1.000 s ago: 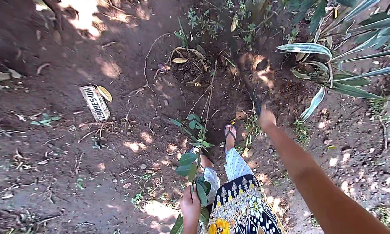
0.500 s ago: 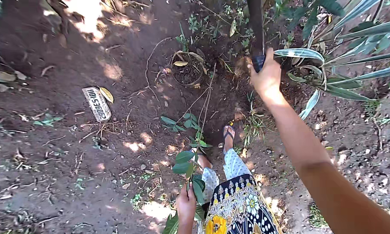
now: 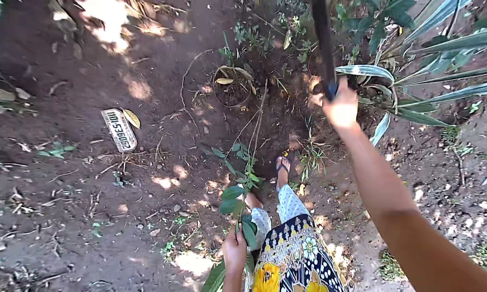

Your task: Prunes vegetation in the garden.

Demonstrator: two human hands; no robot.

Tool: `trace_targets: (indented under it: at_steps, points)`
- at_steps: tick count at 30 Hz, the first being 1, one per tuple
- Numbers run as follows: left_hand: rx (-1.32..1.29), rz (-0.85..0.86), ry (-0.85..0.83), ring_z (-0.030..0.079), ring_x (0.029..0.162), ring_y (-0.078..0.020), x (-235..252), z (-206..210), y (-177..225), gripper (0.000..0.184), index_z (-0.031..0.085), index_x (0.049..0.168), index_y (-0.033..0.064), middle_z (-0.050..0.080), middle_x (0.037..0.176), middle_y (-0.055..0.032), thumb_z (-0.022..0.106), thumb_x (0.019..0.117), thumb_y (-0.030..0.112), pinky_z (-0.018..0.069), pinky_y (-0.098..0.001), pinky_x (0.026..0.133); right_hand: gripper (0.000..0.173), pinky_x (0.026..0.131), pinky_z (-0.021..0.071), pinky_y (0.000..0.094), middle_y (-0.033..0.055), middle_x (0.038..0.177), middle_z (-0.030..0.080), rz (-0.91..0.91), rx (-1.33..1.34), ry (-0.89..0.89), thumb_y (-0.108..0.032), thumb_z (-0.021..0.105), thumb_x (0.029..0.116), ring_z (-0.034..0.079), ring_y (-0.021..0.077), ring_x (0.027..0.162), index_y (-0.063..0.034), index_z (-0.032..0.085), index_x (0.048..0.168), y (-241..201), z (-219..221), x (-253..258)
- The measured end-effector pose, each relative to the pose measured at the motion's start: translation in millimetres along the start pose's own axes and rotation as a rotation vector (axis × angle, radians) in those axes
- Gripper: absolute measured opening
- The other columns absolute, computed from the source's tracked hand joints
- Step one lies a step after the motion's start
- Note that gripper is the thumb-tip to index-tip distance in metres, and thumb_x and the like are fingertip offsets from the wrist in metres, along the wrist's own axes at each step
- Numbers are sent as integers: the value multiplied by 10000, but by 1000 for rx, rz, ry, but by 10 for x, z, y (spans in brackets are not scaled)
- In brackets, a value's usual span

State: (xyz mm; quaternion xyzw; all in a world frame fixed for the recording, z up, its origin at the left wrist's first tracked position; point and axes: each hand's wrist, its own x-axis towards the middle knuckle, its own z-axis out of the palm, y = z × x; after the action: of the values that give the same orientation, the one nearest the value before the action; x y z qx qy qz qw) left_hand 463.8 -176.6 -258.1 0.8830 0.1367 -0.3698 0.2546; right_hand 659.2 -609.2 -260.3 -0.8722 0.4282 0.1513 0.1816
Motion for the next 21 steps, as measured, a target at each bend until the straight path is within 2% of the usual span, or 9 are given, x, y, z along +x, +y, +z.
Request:
trace_targets:
  at_steps: [2, 4, 6, 8, 9, 11, 14, 17, 21]
  points:
    - [10, 0, 9, 694, 767, -374, 24, -16, -57, 354, 693, 1080, -73, 691, 813, -239, 478, 1088, 208, 532, -598, 747, 600, 872, 545, 622, 231, 1119, 707, -54, 55, 141, -197, 657, 934, 699, 430, 1054, -73, 443, 1481, -353, -121, 260]
    - [11, 28, 42, 686, 716, -351, 54, 4, -101, 348, 692, 1035, -82, 679, 770, -227, 490, 1078, 199, 536, -577, 705, 660, 881, 551, 622, 236, 1148, 705, -64, 51, 149, -208, 652, 950, 703, 432, 1049, -77, 388, 1541, -258, 253, 289]
    - [7, 50, 58, 675, 689, -320, 67, 21, -141, 331, 687, 1005, -76, 669, 750, -205, 498, 1068, 188, 537, -540, 681, 664, 886, 537, 668, 308, 1199, 657, -8, -23, -29, -186, 653, 972, 672, 496, 1071, -28, 354, 1544, 411, 1060, -24]
    - [-3, 26, 29, 693, 756, -377, -1, 27, -155, 303, 693, 1060, -90, 691, 816, -243, 497, 1052, 140, 541, -588, 733, 689, 946, 518, 665, 319, 1308, 611, 131, -208, -384, -137, 639, 950, 631, 495, 1178, -3, 326, 1548, 1086, 1595, -529]
    - [-4, 16, 22, 703, 802, -417, -3, 25, -161, 305, 690, 1113, -100, 701, 857, -272, 492, 1048, 122, 538, -620, 767, 722, 995, 505, 635, 290, 1379, 584, 203, -296, -556, -144, 648, 940, 604, 460, 1250, -12, 309, 1563, 1128, 1634, -585]
    - [-1, 17, 34, 707, 848, -441, 127, 33, -139, 320, 684, 1143, -107, 705, 894, -293, 489, 1054, 130, 532, -637, 807, 755, 1034, 476, 630, 282, 1415, 564, 254, -312, -674, -181, 702, 926, 572, 448, 1296, -17, 333, 1564, 856, 1500, -472]
    - [5, -8, 10, 703, 824, -428, 15, -21, -89, 317, 686, 1085, -105, 698, 860, -278, 489, 1057, 143, 530, -633, 786, 696, 955, 504, 667, 291, 1286, 636, 247, -250, -565, -144, 739, 888, 626, 480, 1195, -58, 433, 1508, 749, 1138, -618]
    - [-3, -12, -9, 691, 790, -403, 23, -33, -61, 333, 685, 1067, -85, 687, 823, -254, 481, 1079, 178, 524, -619, 759, 542, 854, 526, 685, 302, 1114, 683, 107, -161, -336, -169, 695, 942, 670, 509, 1059, -46, 488, 1428, 407, 636, -439]
    - [-10, 7, 26, 688, 744, -354, 45, -37, -139, 348, 694, 1066, -79, 686, 791, -229, 476, 1078, 192, 535, -578, 726, 578, 863, 538, 645, 246, 1118, 705, -72, -7, 24, -203, 665, 954, 696, 459, 1044, -76, 451, 1477, -264, 281, 29]
